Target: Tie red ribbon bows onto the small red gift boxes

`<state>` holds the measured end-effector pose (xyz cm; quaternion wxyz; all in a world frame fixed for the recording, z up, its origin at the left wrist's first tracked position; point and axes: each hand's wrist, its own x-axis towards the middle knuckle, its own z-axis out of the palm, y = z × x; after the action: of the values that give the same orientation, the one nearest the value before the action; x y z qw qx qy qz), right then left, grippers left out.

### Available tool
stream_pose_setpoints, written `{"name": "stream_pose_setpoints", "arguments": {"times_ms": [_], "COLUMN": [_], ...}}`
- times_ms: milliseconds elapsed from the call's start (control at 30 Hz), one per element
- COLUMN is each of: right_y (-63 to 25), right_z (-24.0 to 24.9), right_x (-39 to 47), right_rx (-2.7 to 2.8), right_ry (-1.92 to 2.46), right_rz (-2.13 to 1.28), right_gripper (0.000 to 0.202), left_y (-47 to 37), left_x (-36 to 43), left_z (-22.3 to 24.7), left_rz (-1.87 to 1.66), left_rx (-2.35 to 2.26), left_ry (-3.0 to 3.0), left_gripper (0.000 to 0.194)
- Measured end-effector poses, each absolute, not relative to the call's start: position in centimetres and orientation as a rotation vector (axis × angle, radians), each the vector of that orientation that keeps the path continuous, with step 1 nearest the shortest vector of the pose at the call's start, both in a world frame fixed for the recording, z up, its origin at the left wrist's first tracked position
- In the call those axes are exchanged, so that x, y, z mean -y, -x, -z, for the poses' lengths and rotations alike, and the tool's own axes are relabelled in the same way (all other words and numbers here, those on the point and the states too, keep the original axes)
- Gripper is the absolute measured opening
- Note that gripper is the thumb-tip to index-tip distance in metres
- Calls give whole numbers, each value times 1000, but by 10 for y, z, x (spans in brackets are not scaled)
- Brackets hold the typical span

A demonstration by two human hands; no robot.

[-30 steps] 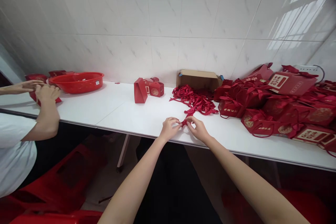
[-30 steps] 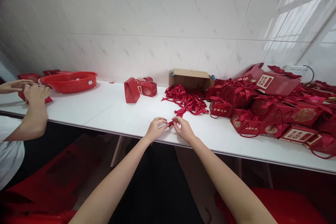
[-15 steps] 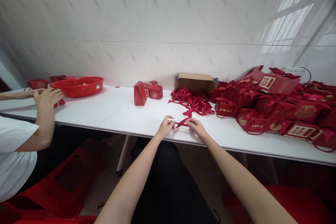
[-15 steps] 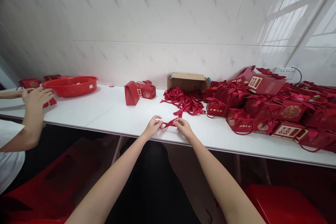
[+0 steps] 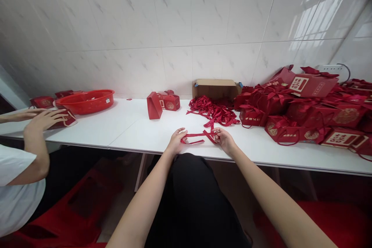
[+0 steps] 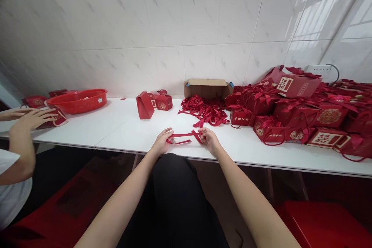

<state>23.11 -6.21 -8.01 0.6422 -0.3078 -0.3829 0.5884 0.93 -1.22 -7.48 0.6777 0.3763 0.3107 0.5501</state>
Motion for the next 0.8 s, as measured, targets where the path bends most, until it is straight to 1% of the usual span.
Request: {"name": "stream_pose_setpoints", "arguments": {"times_ms": [100,233,367,433,500,567,667,733,800], "right_y": [-237,-250,-260,-262,-265,-271,-294,-317,-344], "right_z": [76,75,75,74,73,74,80,86,94], "right_x": [65,67,68,69,70,72,79,86,93], "right_rx": [805,608,377,347,346,356,380,414,461], "right_ry": [613,439,256,217,203,226,359,512,658], "right_rz": [-1375,-1403,-1352,-1286,-1220,-1163,-1058,-939,-758], "right_gripper": [12,19,41,43,37,31,30,31,38], "left_y": [-10,-6,-1,0,0,0,8,19,32], "left_x": [12,12,13,13,13,12,2,-11,-28], "left_z": [73,68,66,66,66,66,64,61,56], "left_rz": [-1273,-1264,-1263,-1276,-1291,-1298,-1286,-1285,-1310], "left_rx": [-649,-586,-559,-564,-586,-625,-719,-802,-894], "left_ry": [-735,-614,-524,-494,-480,-489,-545,-610,-699], "left_gripper": [31,19,19,20,20,18,13,13,14]}}
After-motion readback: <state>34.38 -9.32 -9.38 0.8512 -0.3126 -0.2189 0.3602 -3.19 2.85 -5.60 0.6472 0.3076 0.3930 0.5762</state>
